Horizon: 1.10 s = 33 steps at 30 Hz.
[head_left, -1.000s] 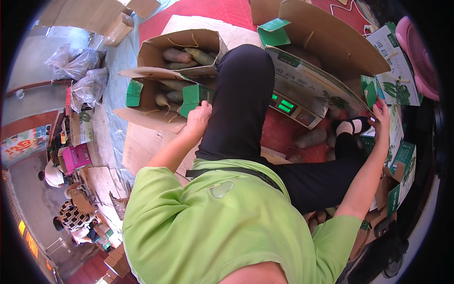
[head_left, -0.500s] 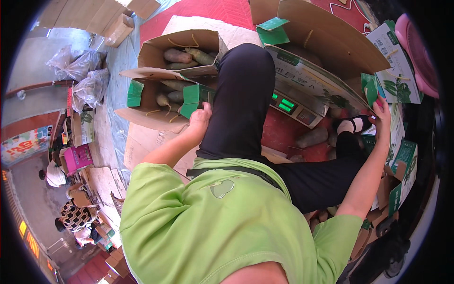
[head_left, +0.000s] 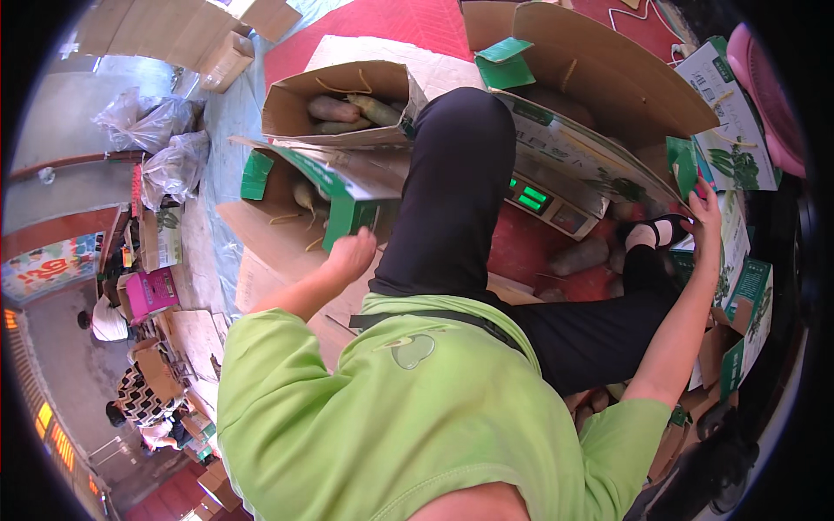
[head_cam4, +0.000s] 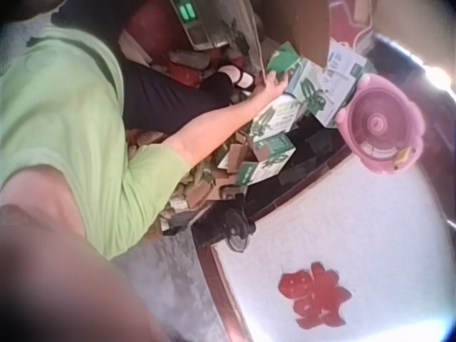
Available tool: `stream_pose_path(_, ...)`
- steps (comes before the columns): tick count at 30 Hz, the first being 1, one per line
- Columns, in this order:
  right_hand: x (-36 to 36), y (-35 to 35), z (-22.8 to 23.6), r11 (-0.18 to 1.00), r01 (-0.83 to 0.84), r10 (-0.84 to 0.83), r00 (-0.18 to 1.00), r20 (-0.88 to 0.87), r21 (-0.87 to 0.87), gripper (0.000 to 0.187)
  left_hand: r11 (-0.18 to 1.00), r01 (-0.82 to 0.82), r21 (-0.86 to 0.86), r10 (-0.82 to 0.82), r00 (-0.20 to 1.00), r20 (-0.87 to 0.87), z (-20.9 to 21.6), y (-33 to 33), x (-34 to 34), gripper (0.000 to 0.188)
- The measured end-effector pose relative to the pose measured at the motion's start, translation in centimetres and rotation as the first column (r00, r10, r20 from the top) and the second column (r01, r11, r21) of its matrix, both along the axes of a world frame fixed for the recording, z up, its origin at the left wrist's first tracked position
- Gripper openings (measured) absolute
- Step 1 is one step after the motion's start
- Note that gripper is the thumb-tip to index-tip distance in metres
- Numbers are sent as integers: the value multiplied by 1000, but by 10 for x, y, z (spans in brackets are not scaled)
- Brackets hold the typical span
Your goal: Packing and weighing root vegetables into cardboard boxes and paper bags.
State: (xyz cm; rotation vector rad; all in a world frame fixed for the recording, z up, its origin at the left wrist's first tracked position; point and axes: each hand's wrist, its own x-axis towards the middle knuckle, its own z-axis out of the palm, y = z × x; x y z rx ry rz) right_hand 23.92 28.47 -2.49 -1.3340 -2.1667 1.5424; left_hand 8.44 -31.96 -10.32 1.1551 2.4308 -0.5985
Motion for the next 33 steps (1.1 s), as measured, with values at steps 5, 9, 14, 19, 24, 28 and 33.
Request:
stream_pose_path(5,1,-2,0,1000,9,-9,1000,6,-17,51,983,76,-165,-50,987,154,13,-80,51,12)
stream_pose_path(9,4,2,-2,1000,9,-9,1000,-11,-27,52,882,-17,-471,127,971,203,4,-152,91,30)
stream_pose_path(14,-2,3,-4,998,-13,10,999,-40,-69,55,752,-79,-654,226,963,144,13,-154,127,48)
stream_pose_path(19,3,11,-9,997,-30,29,999,-16,-71,58,917,-385,-103,398,878,265,43,-123,120,21)
stream_pose_path(24,12,28,-22,997,-13,13,1000,1,-80,60,816,-535,219,526,844,103,99,-175,87,23)
stream_pose_path(28,10,28,-23,998,-11,10,1000,-7,-68,60,595,-646,478,797,552,-244,104,-223,34,25)
stream_pose_path(33,4,12,-15,996,0,-5,999,-47,-88,58,382,-654,653,924,263,-278,55,-287,-32,41)
